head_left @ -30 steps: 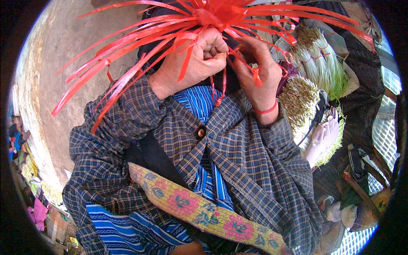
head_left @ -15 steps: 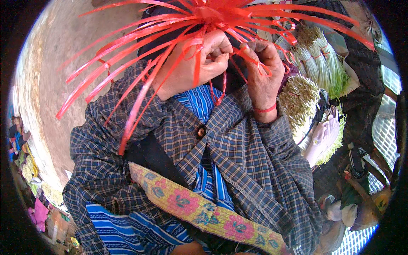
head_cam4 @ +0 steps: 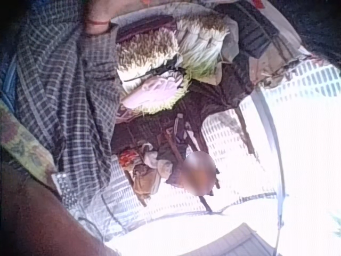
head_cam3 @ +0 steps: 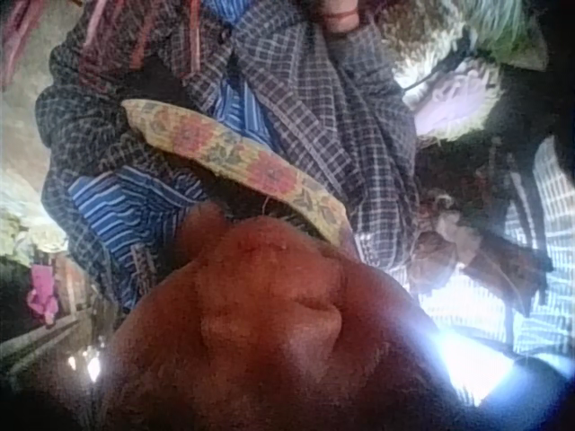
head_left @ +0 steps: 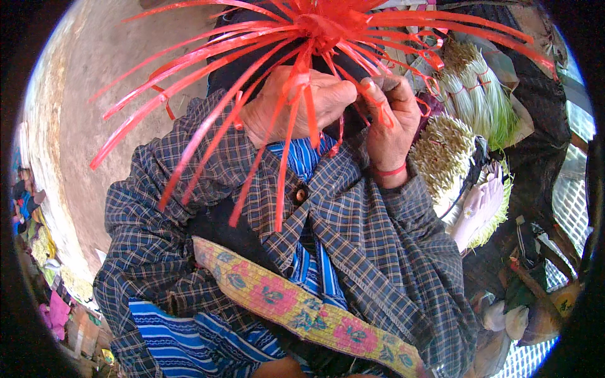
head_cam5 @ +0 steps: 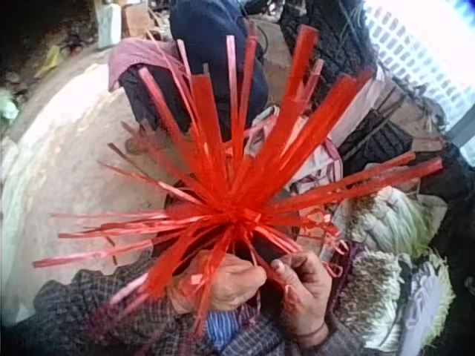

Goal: The person sits on the ground and weaves red plastic strips into a decorative starburst shape. They repeatedly fold and tuck the strips to form loops and secure the center.

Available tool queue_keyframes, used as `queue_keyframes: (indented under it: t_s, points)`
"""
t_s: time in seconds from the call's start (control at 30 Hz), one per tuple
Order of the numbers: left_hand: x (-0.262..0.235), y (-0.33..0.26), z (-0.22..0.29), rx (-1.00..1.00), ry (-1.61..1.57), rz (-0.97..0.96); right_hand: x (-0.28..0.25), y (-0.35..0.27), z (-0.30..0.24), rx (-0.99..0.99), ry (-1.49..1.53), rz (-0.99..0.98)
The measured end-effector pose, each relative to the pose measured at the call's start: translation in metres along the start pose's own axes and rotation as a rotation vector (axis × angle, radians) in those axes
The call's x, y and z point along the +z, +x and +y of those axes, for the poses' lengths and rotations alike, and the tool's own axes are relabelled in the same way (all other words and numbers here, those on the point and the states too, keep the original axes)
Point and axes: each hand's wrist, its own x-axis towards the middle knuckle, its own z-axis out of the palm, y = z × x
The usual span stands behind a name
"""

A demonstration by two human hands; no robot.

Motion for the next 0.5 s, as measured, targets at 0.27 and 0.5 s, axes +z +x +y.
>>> queue_keyframes:
  t_s: [0.27,0.5]
  points:
    - [-0.030,-0.005,0.021,0.382,-0.036,-0.239,-0.018,0.001,-0.088,-0.538,-0.245,-0.387]
    - [-0.040,-0.019,0.042,0.403,-0.200,-0.202,0.011,-0.023,-0.125,-0.620,0.150,-0.659]
